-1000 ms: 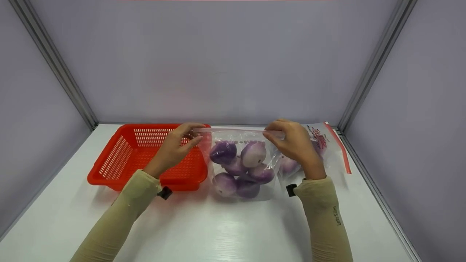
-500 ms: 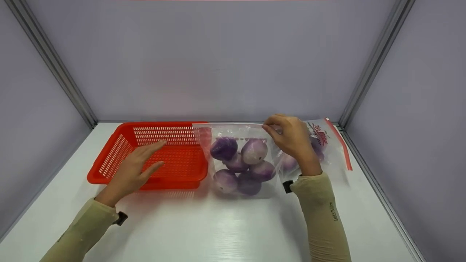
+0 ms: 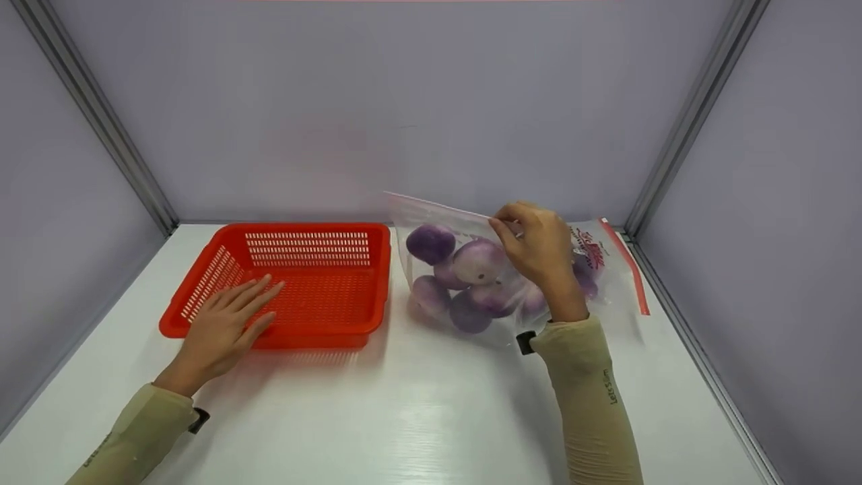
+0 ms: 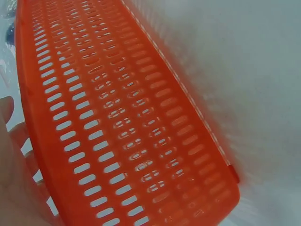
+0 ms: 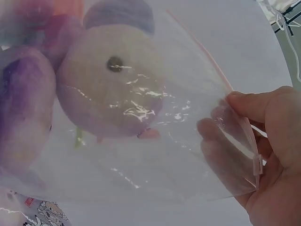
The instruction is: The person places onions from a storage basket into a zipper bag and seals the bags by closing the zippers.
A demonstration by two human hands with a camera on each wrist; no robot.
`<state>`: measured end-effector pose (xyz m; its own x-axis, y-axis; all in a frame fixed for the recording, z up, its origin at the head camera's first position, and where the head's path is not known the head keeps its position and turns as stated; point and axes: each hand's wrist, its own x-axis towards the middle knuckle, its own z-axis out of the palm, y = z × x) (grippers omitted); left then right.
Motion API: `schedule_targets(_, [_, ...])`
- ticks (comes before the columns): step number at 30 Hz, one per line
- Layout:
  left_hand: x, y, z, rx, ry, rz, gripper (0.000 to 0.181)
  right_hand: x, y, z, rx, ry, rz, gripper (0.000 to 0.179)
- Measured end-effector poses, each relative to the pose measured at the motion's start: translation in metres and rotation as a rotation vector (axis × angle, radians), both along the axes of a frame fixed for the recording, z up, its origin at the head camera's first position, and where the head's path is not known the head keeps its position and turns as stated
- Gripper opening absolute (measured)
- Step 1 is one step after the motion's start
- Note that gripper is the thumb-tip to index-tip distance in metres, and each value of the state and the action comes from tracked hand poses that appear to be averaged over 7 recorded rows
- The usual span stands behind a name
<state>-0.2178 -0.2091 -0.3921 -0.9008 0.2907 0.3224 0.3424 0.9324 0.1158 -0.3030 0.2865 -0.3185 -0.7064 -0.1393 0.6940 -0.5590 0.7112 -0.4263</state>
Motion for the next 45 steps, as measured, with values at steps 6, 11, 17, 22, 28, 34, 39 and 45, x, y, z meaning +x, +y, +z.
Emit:
schedule_targets(6, [-0.002,-0.001,-0.004,0.001,-0.038,0.009,0.059,-0.007,-0.003,-0.001,-0.113,-0.024,0.035,0.013])
schedule_targets(11, [-0.002,0.001,-0.004,-0.007,-0.060,0.021,0.060,-0.009,-0.003,-0.004,-0.208,-0.104,0.055,0.018])
schedule_targets(17, [-0.003,0.004,-0.004,-0.025,-0.075,0.023,0.060,-0.009,0.002,-0.012,-0.281,-0.216,0.060,0.023])
schedule_targets(22, [-0.001,0.005,-0.006,-0.019,-0.075,0.028,0.060,-0.010,0.006,-0.018,-0.289,-0.241,0.034,0.025])
schedule_targets(28, [0.000,0.005,-0.007,-0.022,-0.074,0.037,0.060,-0.010,0.014,-0.021,-0.307,-0.271,0.000,0.029])
schedule_targets(34, [0.001,0.005,-0.005,-0.031,-0.082,0.037,0.061,-0.008,0.024,-0.024,-0.293,-0.325,-0.075,0.034])
schedule_targets(39, [0.001,0.004,-0.006,-0.031,-0.088,0.042,0.061,-0.008,0.032,-0.027,-0.321,-0.345,-0.077,0.035])
schedule_targets(45, [0.002,0.004,-0.007,-0.034,-0.085,0.046,0.061,-0.008,0.041,-0.031,-0.286,-0.327,-0.137,0.034])
